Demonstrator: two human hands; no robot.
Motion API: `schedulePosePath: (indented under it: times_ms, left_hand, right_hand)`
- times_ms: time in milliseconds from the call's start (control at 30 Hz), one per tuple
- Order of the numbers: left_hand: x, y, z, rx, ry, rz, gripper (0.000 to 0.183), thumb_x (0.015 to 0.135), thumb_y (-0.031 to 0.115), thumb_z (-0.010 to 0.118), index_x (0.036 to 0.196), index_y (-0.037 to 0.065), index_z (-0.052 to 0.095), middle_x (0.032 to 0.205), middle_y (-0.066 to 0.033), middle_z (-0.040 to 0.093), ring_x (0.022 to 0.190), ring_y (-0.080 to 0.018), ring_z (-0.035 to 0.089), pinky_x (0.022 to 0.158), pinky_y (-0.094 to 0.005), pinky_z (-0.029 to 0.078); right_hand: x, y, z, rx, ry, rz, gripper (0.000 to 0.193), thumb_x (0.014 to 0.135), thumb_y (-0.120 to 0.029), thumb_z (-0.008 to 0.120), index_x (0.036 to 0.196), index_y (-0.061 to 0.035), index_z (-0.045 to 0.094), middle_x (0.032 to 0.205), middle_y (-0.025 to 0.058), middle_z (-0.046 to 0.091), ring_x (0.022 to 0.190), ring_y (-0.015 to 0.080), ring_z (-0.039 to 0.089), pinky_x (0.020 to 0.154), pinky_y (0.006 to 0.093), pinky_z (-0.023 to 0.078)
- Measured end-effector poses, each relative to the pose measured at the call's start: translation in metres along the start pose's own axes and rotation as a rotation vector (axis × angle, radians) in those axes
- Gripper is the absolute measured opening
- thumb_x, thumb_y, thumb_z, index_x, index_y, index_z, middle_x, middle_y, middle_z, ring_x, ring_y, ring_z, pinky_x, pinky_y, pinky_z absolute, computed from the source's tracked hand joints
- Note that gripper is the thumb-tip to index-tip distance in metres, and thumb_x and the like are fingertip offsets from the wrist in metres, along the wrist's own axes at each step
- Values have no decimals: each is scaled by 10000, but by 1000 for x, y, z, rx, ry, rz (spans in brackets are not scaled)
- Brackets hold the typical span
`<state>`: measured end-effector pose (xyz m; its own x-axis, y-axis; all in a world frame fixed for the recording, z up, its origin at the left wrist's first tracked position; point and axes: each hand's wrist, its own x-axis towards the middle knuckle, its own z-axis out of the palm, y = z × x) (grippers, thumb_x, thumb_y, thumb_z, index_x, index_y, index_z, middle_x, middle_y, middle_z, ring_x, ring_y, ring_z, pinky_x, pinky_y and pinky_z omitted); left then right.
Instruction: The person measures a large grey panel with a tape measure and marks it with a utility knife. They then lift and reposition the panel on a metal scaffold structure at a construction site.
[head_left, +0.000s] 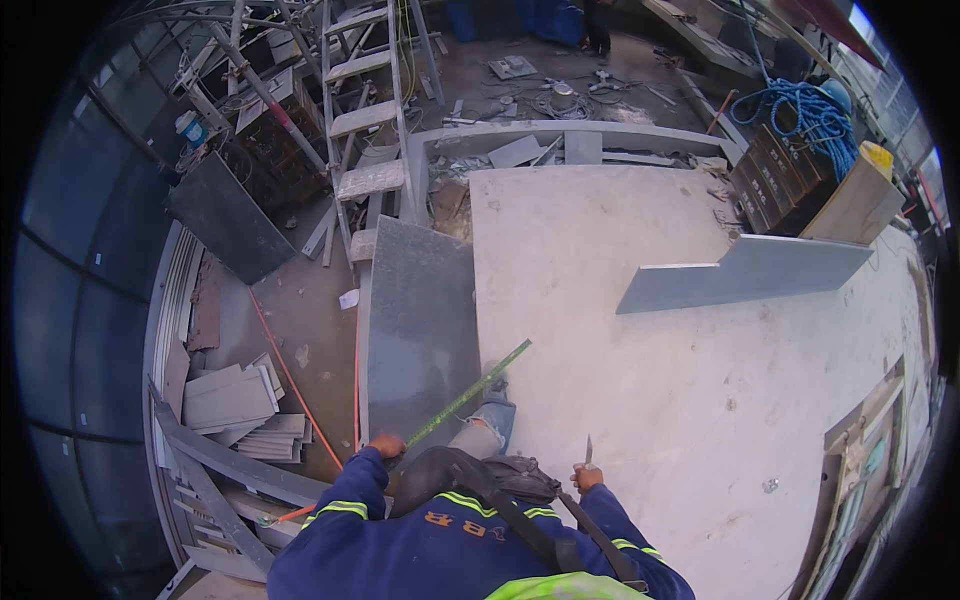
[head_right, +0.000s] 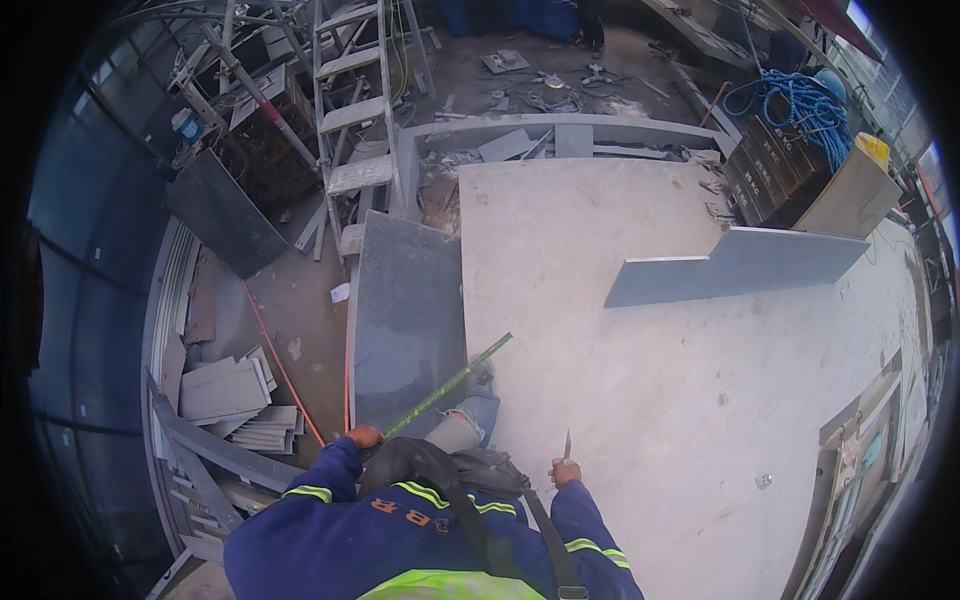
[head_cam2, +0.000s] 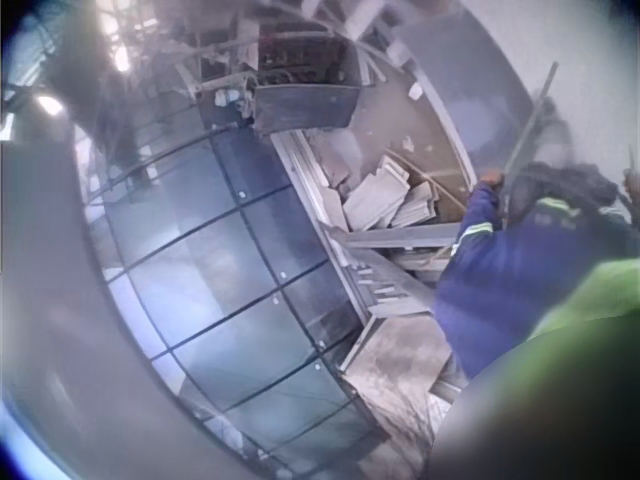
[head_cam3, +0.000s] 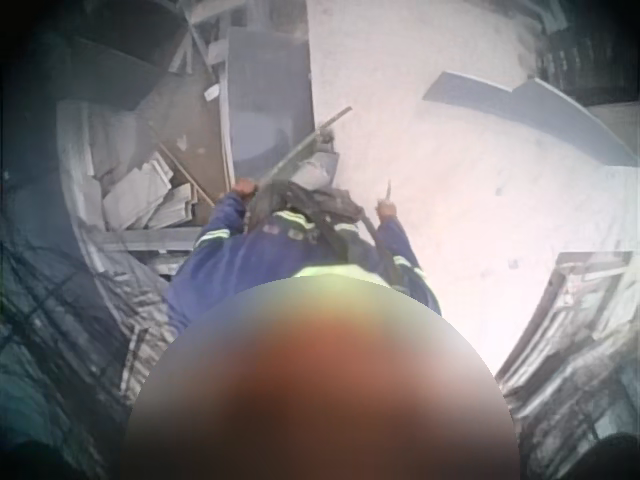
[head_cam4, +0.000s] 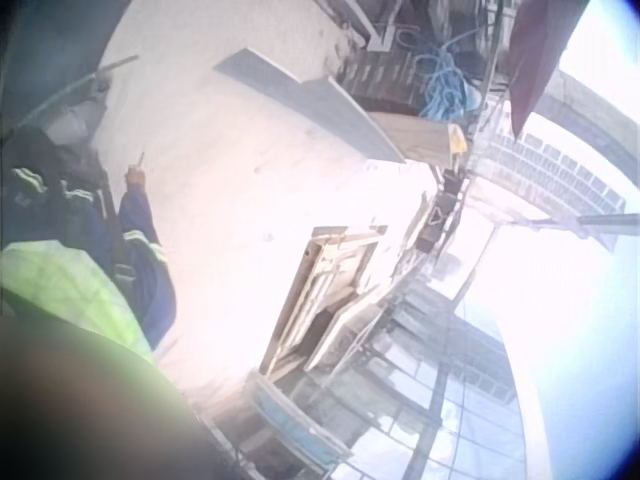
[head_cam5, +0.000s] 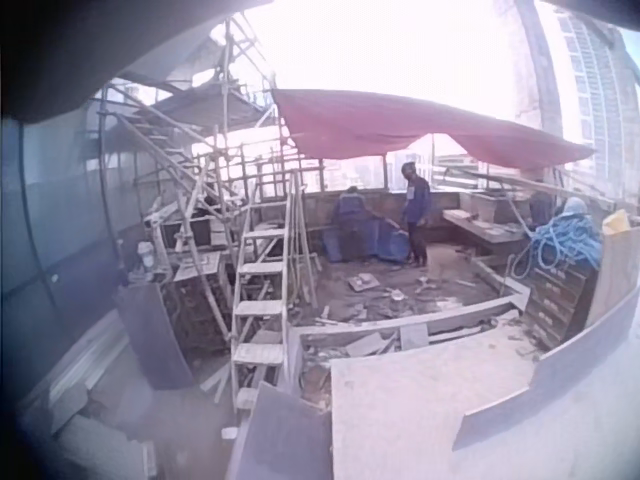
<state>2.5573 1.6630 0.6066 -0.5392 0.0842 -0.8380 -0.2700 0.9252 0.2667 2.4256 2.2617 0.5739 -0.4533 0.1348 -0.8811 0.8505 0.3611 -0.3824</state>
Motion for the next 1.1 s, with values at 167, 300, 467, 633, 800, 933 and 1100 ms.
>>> schedulePosePath:
  times_ms: [167, 300, 467, 633, 800, 933, 1100]
  left_hand:
    - [54, -24, 3, -34, 389, -45, 458, 963, 424, 607, 1208, 72, 765, 1241, -211, 738, 1164, -384, 702, 1042, -512, 509]
    - [74, -29, -104, -229, -20, -231, 409, 991, 408, 579, 1248, 153, 769, 1222, -162, 755, 1140, -343, 716, 1000, -470, 531]
    - [83, -1, -267, -538, 197, -197, 452, 970, 393, 591, 1237, 60, 741, 1263, -182, 730, 1170, -346, 684, 989, -445, 497]
    - [105, 8, -330, -706, 315, -282, 440, 962, 371, 571, 1195, 46, 753, 1293, -186, 705, 1186, -398, 660, 996, -474, 506]
    - [131, -12, -312, -774, 372, -257, 393, 956, 354, 595, 1179, 82, 770, 1293, -163, 714, 1174, -376, 673, 1003, -453, 511]
    - [136, 5, -336, -1127, 547, -398, 323, 944, 332, 656, 1114, 89, 785, 1168, -115, 761, 1081, -280, 704, 948, -411, 516]
    - [124, 21, -475, -1599, 534, -438, 273, 980, 319, 682, 1107, 92, 765, 1126, -41, 737, 1066, -144, 634, 944, -319, 472]
  right_hand:
    - [5, -214, 53, -89, -113, -214, 243, 1008, -306, 665, 1129, -105, 727, 778, 54, 721, 546, 120, 596, 468, 299, 430]
    - [3, -336, 48, -119, -118, -285, 240, 1002, -292, 678, 1150, -110, 724, 785, 45, 709, 550, 106, 580, 464, 288, 412]
    - [50, -436, 39, -211, -72, -277, 225, 1000, -268, 659, 1148, -113, 726, 763, 46, 701, 552, 113, 582, 460, 299, 406]
    - [106, -501, 61, -375, -120, -151, 214, 992, -256, 662, 1136, -111, 727, 762, 53, 701, 539, 125, 583, 454, 308, 413]
    - [187, -579, 107, -585, -112, -563, 205, 962, -268, 712, 1030, -84, 770, 732, 50, 702, 547, 114, 583, 465, 320, 423]
    - [203, -685, 147, -485, -177, -441, 246, 947, -307, 750, 1028, -77, 775, 727, 43, 695, 525, 98, 538, 468, 301, 400]
    - [153, -816, 210, -354, -448, -519, 347, 951, -379, 774, 1058, -50, 757, 795, 36, 696, 528, 74, 492, 468, 264, 356]
